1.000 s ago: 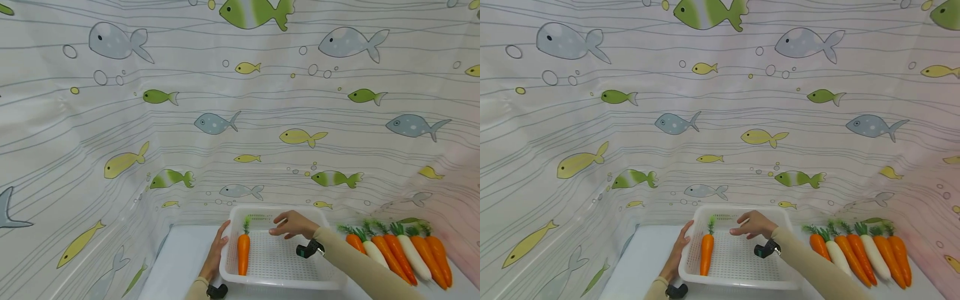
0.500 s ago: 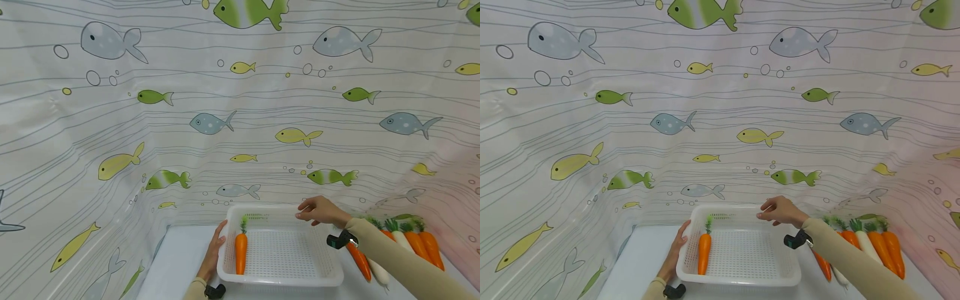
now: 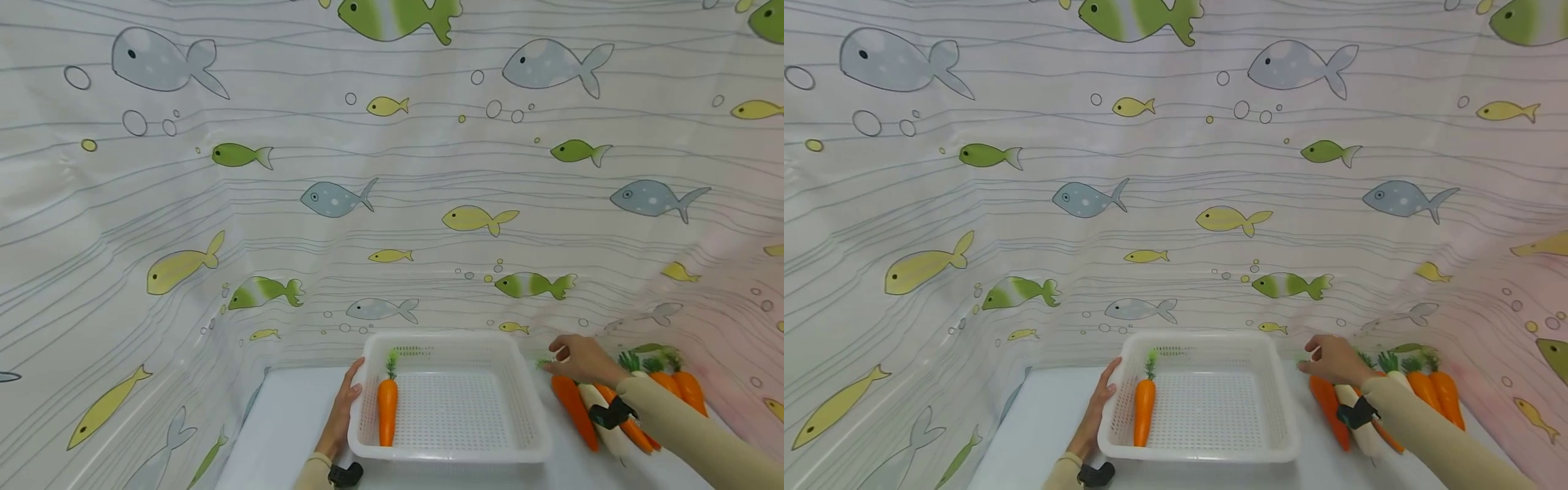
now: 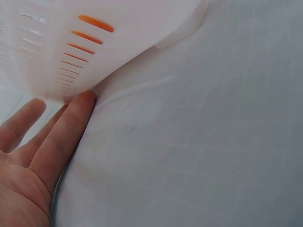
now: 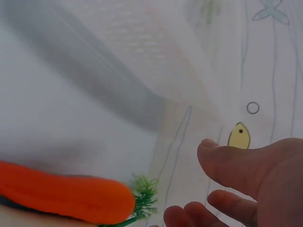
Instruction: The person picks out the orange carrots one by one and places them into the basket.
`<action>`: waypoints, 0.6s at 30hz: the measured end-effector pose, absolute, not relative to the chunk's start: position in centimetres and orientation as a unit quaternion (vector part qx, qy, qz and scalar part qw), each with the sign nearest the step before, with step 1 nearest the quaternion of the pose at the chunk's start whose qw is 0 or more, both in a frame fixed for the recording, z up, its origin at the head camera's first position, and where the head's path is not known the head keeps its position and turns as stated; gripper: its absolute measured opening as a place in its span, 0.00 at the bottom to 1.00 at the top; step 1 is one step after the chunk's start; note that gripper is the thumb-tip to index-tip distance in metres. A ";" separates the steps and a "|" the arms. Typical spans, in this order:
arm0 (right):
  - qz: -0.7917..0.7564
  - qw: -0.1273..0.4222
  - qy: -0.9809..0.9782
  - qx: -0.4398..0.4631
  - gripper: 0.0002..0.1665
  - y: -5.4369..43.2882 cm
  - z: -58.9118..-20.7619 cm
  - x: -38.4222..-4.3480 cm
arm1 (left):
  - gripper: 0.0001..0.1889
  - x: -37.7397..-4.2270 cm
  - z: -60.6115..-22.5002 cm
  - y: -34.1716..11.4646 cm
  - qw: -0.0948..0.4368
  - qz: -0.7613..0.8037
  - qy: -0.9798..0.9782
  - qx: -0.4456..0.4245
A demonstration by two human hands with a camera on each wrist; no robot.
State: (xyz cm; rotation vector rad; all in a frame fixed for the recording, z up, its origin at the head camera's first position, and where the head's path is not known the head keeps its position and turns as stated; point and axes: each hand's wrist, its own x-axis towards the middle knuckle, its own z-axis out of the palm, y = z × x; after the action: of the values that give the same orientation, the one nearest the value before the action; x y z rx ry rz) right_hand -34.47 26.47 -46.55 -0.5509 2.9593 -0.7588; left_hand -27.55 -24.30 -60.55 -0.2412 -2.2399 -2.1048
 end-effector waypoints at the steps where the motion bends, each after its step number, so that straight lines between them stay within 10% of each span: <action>1: -0.241 0.019 0.954 -0.178 0.28 26.8 -46.8 -34.4 | 0.30 -27.6 -60.5 -24.3 0.030 -0.682 -0.726 -0.079; 18: -0.245 0.050 0.956 -0.151 0.43 27.8 -50.9 -33.3 | 0.30 -27.6 -60.6 -24.5 0.020 -0.699 -0.710 -0.089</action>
State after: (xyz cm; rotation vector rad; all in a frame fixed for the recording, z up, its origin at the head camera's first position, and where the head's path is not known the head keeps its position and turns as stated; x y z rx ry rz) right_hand -33.29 27.81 -50.89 -0.4604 2.9132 -0.7467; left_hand -27.64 -24.47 -60.65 -0.2752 -2.2020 -2.1675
